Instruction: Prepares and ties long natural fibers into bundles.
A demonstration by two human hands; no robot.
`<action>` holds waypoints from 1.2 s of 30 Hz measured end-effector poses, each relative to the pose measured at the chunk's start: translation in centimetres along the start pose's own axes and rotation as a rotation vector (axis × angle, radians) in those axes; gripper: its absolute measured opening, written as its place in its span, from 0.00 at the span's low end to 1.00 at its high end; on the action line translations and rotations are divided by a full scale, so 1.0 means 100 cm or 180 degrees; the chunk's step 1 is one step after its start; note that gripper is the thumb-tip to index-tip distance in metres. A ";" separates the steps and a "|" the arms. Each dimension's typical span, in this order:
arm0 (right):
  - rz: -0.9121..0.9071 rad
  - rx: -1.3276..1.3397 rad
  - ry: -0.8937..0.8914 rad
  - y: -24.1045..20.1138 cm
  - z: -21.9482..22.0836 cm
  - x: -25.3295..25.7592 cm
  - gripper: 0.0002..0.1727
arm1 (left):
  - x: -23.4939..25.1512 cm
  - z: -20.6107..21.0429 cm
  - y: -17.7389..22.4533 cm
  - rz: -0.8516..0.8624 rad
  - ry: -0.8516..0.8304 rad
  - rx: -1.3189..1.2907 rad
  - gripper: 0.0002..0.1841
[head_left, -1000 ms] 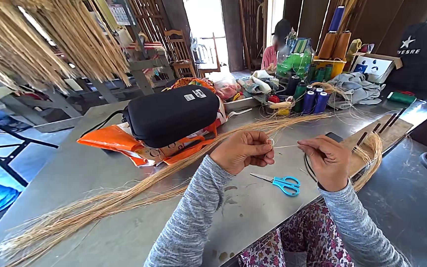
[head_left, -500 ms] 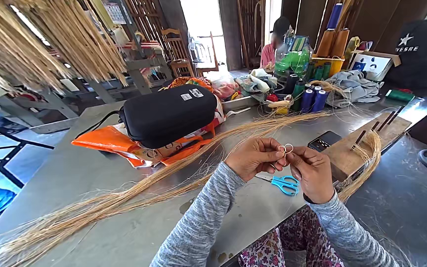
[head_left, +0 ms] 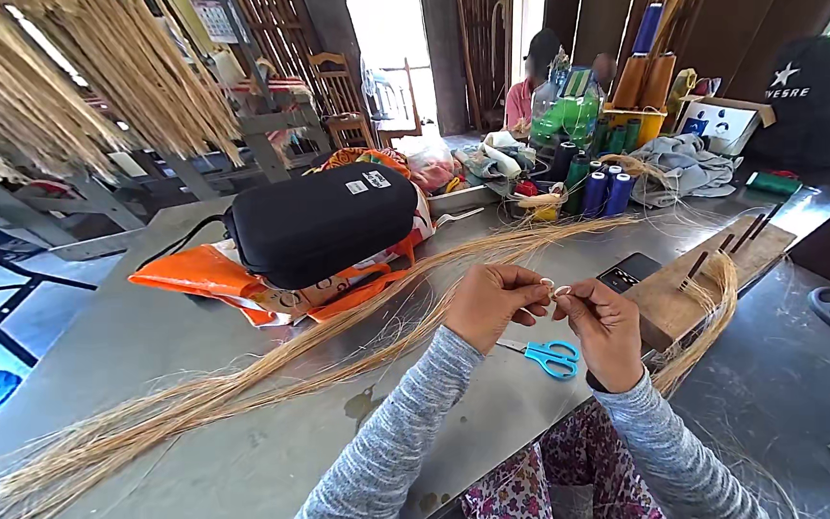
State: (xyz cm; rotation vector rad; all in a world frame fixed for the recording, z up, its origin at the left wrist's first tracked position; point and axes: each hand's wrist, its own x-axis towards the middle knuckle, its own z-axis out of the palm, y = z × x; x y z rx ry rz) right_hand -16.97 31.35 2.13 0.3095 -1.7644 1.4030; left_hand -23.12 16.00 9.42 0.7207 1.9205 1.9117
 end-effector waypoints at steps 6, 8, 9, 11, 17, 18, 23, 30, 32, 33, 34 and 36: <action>0.0238 -0.0064 -0.0350 -0.001 -0.010 0.008 0.04 | 0.000 -0.001 -0.009 0.0701 0.0028 0.0887 0.02; 0.0346 -0.0103 -0.0464 -0.002 -0.013 0.010 0.04 | 0.001 -0.001 -0.011 0.0884 0.0057 0.1219 0.02; 0.0405 -0.0132 -0.0512 -0.003 -0.013 0.012 0.04 | 0.001 0.000 -0.012 0.0982 0.0083 0.1355 0.02; 0.0496 -0.0156 -0.0566 -0.003 -0.015 0.014 0.05 | 0.001 0.002 -0.014 0.1179 0.0128 0.1554 0.02; 0.1054 -0.0034 -0.0880 -0.008 -0.019 0.020 0.07 | 0.004 0.001 -0.022 0.1617 0.0159 0.1672 0.04; 0.1137 -0.0006 -0.0943 -0.009 -0.020 0.022 0.07 | 0.005 0.001 -0.022 0.1602 0.0127 0.1635 0.05; 0.1557 0.0305 -0.1247 -0.014 -0.023 0.030 0.09 | 0.009 -0.003 -0.026 0.1745 -0.0078 0.1680 0.11; 0.1543 0.0411 -0.0979 -0.010 -0.021 0.025 0.05 | 0.008 -0.004 -0.022 0.1169 -0.0145 0.1087 0.02; 0.1187 0.0283 -0.0706 -0.008 -0.018 0.018 0.04 | 0.008 -0.003 -0.020 0.0956 -0.0103 0.0953 0.01; 0.0988 0.0185 -0.0577 -0.006 -0.015 0.016 0.06 | 0.008 -0.003 -0.021 0.0897 -0.0106 0.0923 0.01; 0.0778 0.0070 -0.0461 -0.005 -0.013 0.014 0.07 | 0.008 -0.003 -0.021 0.0866 -0.0118 0.0908 0.01; 0.0404 -0.0123 -0.0302 -0.002 -0.009 0.011 0.06 | 0.008 -0.003 -0.021 0.0824 -0.0142 0.0928 0.01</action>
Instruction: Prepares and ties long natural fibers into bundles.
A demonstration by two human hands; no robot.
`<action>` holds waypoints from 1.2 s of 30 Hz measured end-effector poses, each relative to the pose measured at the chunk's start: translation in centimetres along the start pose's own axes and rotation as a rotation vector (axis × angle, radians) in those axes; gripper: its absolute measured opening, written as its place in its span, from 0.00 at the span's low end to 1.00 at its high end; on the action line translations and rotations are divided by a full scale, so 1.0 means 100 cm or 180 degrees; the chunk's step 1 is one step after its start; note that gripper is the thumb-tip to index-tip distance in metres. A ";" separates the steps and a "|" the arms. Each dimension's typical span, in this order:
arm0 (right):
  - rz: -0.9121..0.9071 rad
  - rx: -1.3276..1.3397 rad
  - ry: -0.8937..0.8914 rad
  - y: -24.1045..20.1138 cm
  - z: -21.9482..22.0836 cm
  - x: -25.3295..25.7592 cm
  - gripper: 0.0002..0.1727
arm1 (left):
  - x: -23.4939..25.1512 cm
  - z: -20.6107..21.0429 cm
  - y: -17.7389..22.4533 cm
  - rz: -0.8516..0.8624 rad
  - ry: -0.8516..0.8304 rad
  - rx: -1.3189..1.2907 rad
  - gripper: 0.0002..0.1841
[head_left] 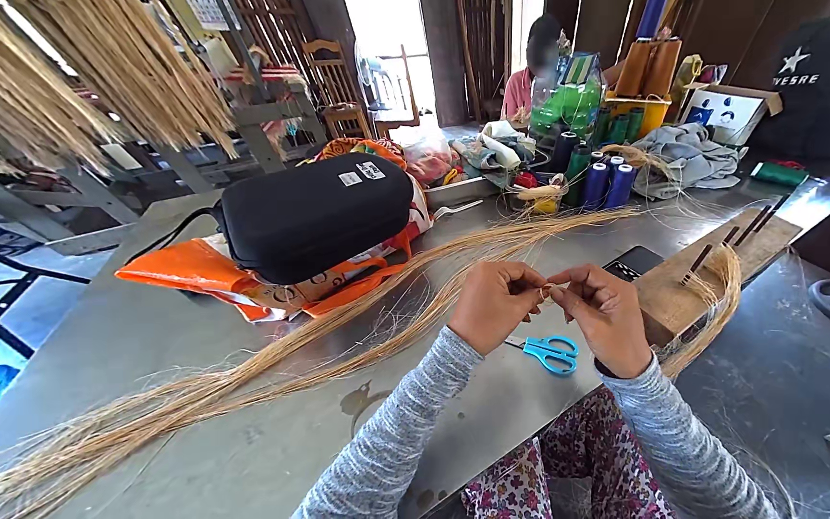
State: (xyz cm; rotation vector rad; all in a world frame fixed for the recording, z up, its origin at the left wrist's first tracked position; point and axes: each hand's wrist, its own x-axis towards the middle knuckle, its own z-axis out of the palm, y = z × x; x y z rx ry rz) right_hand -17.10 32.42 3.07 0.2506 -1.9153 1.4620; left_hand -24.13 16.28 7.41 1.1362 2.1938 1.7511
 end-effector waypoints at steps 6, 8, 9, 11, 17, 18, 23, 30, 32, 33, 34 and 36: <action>-0.0280 -0.0167 0.0236 0.000 0.003 -0.002 0.05 | 0.001 0.000 -0.002 -0.0127 0.0057 -0.0528 0.04; -0.0236 -0.0113 0.0194 -0.002 0.004 -0.002 0.05 | 0.002 -0.002 -0.005 -0.0299 -0.0033 -0.1009 0.06; -0.0211 -0.0096 0.0170 -0.003 0.004 -0.002 0.04 | 0.002 -0.004 -0.005 -0.0424 -0.0098 -0.1208 0.07; -0.0150 -0.0044 0.0124 -0.004 0.005 -0.001 0.04 | 0.003 -0.006 -0.005 -0.0765 -0.0281 -0.1554 0.09; -0.0013 0.0043 0.0105 -0.004 0.008 -0.001 0.04 | 0.003 -0.010 -0.005 -0.1276 -0.0420 -0.2085 0.12; 0.0021 0.0044 0.0132 -0.003 0.009 0.000 0.04 | 0.002 -0.008 -0.004 -0.1298 -0.0361 -0.2139 0.13; 0.0124 0.0144 0.0146 0.004 0.011 0.003 0.04 | 0.002 0.002 0.000 -0.1231 0.0149 -0.2235 0.10; -0.0258 -0.0086 0.0013 0.012 0.010 -0.007 0.09 | 0.004 0.002 -0.005 -0.1014 0.0474 -0.2023 0.11; -0.0377 -0.0157 0.0029 0.011 0.008 -0.011 0.09 | 0.003 0.001 -0.006 -0.0903 0.0424 -0.1876 0.12; -0.0424 -0.0192 0.0056 0.011 0.007 -0.013 0.09 | 0.003 0.000 -0.006 -0.0852 0.0400 -0.1820 0.12; -0.0458 -0.0218 0.0081 0.010 0.007 -0.014 0.09 | 0.003 0.000 -0.006 -0.0802 0.0369 -0.1777 0.12; -0.0504 -0.0234 0.0111 0.008 0.006 -0.017 0.09 | 0.002 -0.001 -0.006 -0.0730 0.0304 -0.1699 0.14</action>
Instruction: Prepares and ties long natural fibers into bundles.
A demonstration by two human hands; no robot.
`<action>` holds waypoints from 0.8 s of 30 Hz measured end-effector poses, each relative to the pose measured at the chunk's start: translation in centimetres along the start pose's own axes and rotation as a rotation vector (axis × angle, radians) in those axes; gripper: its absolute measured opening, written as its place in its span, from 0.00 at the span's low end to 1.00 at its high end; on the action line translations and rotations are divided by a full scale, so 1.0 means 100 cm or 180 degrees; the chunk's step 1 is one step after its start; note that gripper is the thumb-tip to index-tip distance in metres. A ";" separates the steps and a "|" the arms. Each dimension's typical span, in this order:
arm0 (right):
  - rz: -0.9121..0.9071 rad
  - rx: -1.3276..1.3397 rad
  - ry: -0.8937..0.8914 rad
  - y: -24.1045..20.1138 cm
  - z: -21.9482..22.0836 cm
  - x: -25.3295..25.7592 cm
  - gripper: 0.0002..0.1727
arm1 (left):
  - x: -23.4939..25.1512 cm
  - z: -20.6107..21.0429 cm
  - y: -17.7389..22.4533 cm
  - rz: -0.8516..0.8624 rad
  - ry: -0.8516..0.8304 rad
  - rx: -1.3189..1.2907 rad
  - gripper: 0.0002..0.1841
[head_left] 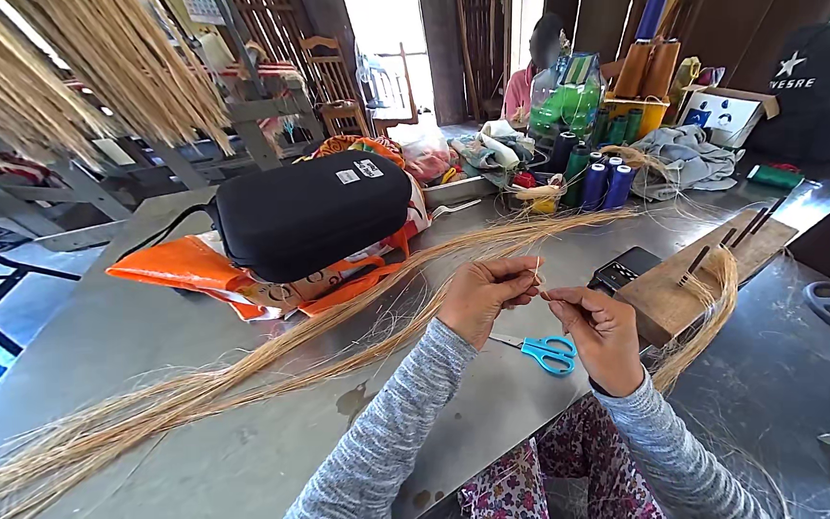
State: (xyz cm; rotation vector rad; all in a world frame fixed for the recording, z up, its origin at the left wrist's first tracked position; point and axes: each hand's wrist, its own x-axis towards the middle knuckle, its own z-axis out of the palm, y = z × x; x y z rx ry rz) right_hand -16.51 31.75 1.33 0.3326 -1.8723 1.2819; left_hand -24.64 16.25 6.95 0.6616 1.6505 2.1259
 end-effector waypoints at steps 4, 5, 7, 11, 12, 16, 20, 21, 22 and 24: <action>-0.0066 -0.0028 0.0007 -0.005 -0.001 -0.003 0.09 | -0.002 0.002 0.004 0.0081 -0.0066 0.0170 0.14; -0.0077 -0.0051 -0.0002 -0.006 -0.001 -0.004 0.09 | -0.002 0.002 0.004 0.0150 -0.0080 0.0274 0.14; -0.0104 -0.0073 -0.0021 -0.008 -0.001 -0.006 0.08 | -0.003 0.003 0.004 0.0320 -0.0036 0.0523 0.14; -0.0131 -0.0129 -0.0081 -0.012 -0.001 -0.009 0.08 | -0.003 0.004 0.000 0.0612 0.0026 0.0797 0.14; -0.0146 -0.0143 -0.0110 -0.013 -0.001 -0.010 0.08 | -0.003 0.004 0.000 0.0657 0.0041 0.0820 0.14; -0.0257 -0.0137 -0.0196 -0.016 0.000 -0.011 0.09 | -0.002 0.005 -0.001 0.0822 0.0096 0.1011 0.14; -0.0424 -0.0157 -0.0260 -0.019 0.001 -0.014 0.10 | 0.000 0.003 -0.005 0.1012 0.0095 0.1207 0.13; -0.0460 -0.0167 -0.0273 -0.019 0.001 -0.014 0.10 | -0.001 0.004 -0.005 0.1029 0.0096 0.1226 0.13; -0.0484 -0.0176 -0.0292 -0.019 0.002 -0.015 0.10 | -0.002 0.004 -0.004 0.1044 0.0095 0.1225 0.13; -0.0525 -0.0199 -0.0359 -0.019 0.003 -0.016 0.11 | -0.005 0.008 -0.002 0.1083 0.0114 0.1194 0.14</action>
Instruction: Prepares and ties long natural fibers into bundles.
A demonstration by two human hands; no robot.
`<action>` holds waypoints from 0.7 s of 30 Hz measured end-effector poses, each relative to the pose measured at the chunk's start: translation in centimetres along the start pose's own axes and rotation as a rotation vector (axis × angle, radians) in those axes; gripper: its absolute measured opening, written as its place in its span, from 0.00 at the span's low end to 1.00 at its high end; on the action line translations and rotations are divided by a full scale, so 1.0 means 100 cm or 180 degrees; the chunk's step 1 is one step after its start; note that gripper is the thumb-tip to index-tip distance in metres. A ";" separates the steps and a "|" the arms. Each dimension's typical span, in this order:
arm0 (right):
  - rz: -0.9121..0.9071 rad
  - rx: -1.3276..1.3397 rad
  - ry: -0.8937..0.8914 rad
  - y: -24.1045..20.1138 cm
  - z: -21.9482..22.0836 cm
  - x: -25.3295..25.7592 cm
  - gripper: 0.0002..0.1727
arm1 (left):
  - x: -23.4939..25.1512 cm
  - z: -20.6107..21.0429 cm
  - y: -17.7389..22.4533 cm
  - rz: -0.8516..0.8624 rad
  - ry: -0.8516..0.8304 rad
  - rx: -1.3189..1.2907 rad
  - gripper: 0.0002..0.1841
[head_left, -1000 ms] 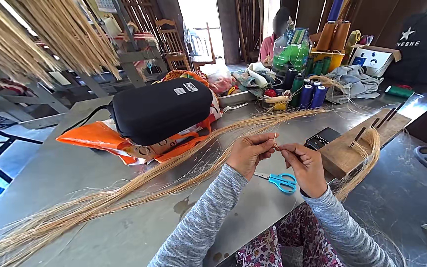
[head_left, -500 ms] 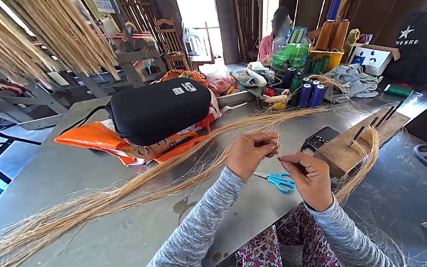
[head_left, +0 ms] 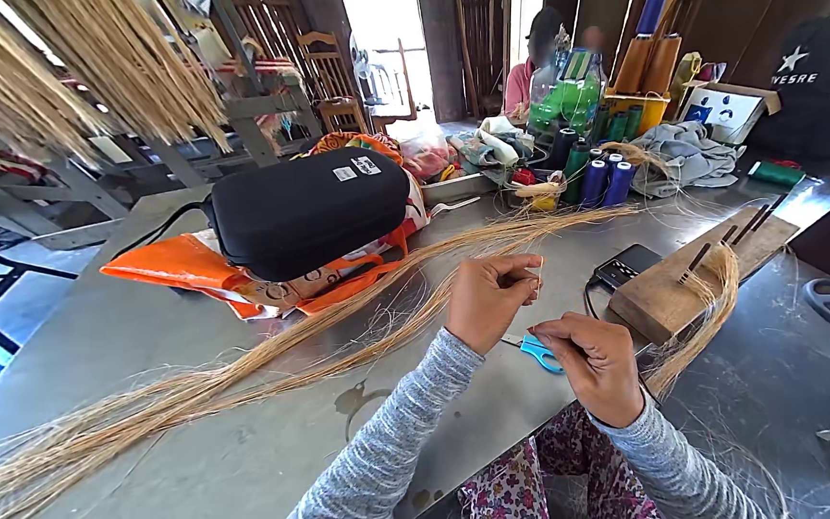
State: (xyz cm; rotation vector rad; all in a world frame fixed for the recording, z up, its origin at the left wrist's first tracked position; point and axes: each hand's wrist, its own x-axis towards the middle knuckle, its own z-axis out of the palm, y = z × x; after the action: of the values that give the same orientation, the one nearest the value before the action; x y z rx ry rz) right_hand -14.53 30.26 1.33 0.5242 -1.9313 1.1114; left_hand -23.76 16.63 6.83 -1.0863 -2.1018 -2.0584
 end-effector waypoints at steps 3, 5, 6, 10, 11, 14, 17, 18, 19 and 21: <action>-0.0098 -0.0030 -0.0103 0.001 0.003 0.000 0.11 | -0.003 0.004 0.004 -0.0049 0.0098 -0.0125 0.15; -0.0139 -0.0020 -0.0150 0.002 0.004 0.000 0.11 | -0.005 0.006 0.002 -0.0089 0.0162 -0.0174 0.15; -0.0151 -0.0019 -0.0165 0.003 0.005 0.000 0.11 | -0.005 0.007 0.001 -0.0116 0.0193 -0.0177 0.15; -0.0162 0.0027 -0.0236 0.007 0.008 0.001 0.12 | -0.005 0.009 -0.004 -0.0242 0.0252 -0.0224 0.14; -0.0144 0.0091 -0.0237 0.008 0.008 0.000 0.12 | -0.005 0.009 -0.005 -0.0249 0.0255 -0.0242 0.14; -0.0041 0.0481 -0.0155 0.009 0.001 0.000 0.11 | -0.005 0.010 -0.008 -0.0198 0.0234 -0.0248 0.13; 0.0049 0.0606 0.0025 0.007 -0.015 0.002 0.09 | -0.002 0.007 -0.004 -0.0098 0.0251 -0.0208 0.13; 0.0094 0.0611 0.0086 0.009 -0.021 0.001 0.09 | -0.002 0.004 -0.003 -0.0053 0.0245 -0.0203 0.13; 0.0137 0.0618 0.0139 0.011 -0.026 0.000 0.09 | -0.002 0.002 -0.001 -0.0040 0.0231 -0.0232 0.13; 0.0206 0.0677 0.0199 0.017 -0.034 -0.004 0.10 | -0.001 0.000 0.007 -0.0078 0.0190 -0.0372 0.13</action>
State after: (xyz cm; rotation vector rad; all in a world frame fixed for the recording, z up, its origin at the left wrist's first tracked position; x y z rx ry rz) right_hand -13.93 34.03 1.01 0.5377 -1.7974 1.3685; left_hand -23.34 16.52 7.36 -1.0027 -2.0006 -2.2206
